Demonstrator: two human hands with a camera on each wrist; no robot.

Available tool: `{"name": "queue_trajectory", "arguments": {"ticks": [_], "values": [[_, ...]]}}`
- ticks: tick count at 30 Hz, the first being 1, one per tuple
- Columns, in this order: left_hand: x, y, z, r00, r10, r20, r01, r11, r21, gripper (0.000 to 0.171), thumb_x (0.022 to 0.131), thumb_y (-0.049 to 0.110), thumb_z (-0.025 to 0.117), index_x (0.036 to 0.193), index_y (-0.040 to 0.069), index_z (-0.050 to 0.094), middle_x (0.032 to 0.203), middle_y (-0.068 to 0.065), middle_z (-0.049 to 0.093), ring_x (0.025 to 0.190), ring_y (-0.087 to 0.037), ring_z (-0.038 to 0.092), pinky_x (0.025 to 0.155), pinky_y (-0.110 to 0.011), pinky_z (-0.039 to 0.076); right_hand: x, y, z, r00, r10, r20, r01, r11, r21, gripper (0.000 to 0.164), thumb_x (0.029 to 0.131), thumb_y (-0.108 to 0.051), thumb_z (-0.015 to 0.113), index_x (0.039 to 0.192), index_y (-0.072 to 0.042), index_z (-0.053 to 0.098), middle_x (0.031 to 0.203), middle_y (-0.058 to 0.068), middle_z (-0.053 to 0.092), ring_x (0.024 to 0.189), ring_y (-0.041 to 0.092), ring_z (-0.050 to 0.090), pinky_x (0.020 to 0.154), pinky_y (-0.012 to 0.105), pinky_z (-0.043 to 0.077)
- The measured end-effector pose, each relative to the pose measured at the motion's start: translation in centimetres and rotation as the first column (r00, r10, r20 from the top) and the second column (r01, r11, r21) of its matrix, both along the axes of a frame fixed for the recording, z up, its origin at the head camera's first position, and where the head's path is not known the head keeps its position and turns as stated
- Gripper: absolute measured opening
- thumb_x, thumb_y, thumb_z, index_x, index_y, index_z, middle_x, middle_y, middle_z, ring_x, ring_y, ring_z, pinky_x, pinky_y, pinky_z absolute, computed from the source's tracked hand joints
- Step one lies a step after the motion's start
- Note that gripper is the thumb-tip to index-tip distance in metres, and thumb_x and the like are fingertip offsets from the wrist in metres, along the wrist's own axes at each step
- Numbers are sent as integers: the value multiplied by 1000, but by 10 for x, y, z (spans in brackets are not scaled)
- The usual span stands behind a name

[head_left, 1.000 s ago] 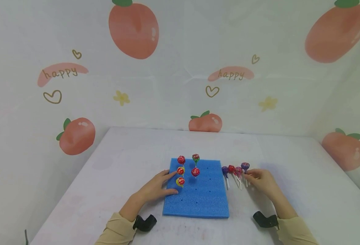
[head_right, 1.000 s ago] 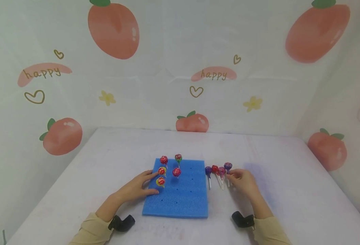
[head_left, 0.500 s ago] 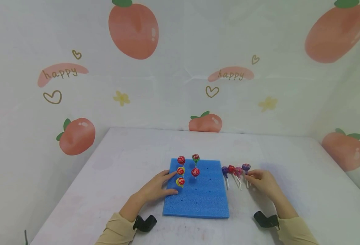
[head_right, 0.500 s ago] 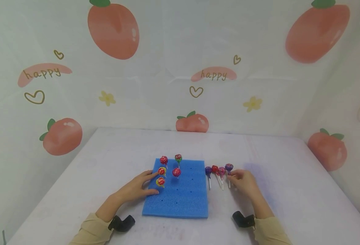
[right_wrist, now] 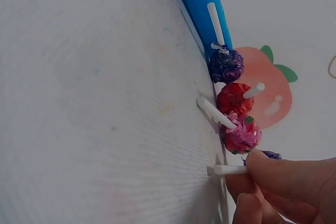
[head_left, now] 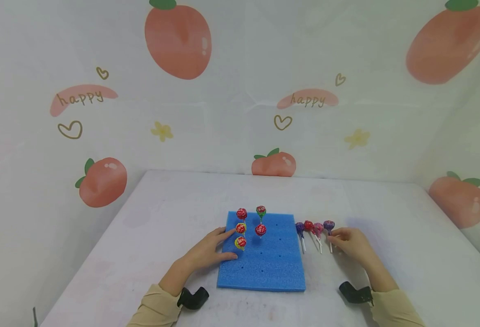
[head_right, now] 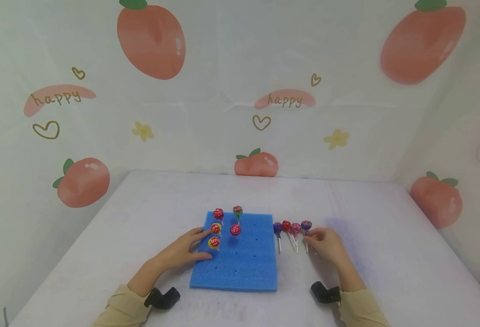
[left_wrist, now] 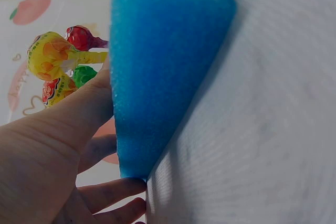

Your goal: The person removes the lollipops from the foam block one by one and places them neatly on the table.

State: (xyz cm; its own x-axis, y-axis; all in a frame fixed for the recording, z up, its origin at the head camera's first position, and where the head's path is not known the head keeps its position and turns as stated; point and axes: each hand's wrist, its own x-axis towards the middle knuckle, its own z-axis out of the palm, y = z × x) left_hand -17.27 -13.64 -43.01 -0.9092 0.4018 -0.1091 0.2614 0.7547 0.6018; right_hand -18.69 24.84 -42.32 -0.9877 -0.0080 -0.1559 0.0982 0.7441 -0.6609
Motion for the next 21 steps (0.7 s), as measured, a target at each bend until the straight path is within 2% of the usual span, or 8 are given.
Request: {"name": "queue_trajectory", "arguments": {"ticks": [13,21], "values": [[-1,0,1,1000,6,17,-6,1000,-7,71,83,45,66,143,17,40,148,-21,34,137,-41,31,107,-59,33,1,-1,-1,1000,-8,24,7,1000,16,33,88,-18,64,106,9,62,79,11,64,67,15,52,57,25,43],[0,0,2,1000,3,5,-3,1000,-3,70,83,43,67,142,15,41,147,-22,34,137,-42,32,106,-59,33,1,0,-1,1000,13,-2,-13,1000,19,29,86,-16,65,101,9,64,73,7,63,64,14,51,55,25,42]]}}
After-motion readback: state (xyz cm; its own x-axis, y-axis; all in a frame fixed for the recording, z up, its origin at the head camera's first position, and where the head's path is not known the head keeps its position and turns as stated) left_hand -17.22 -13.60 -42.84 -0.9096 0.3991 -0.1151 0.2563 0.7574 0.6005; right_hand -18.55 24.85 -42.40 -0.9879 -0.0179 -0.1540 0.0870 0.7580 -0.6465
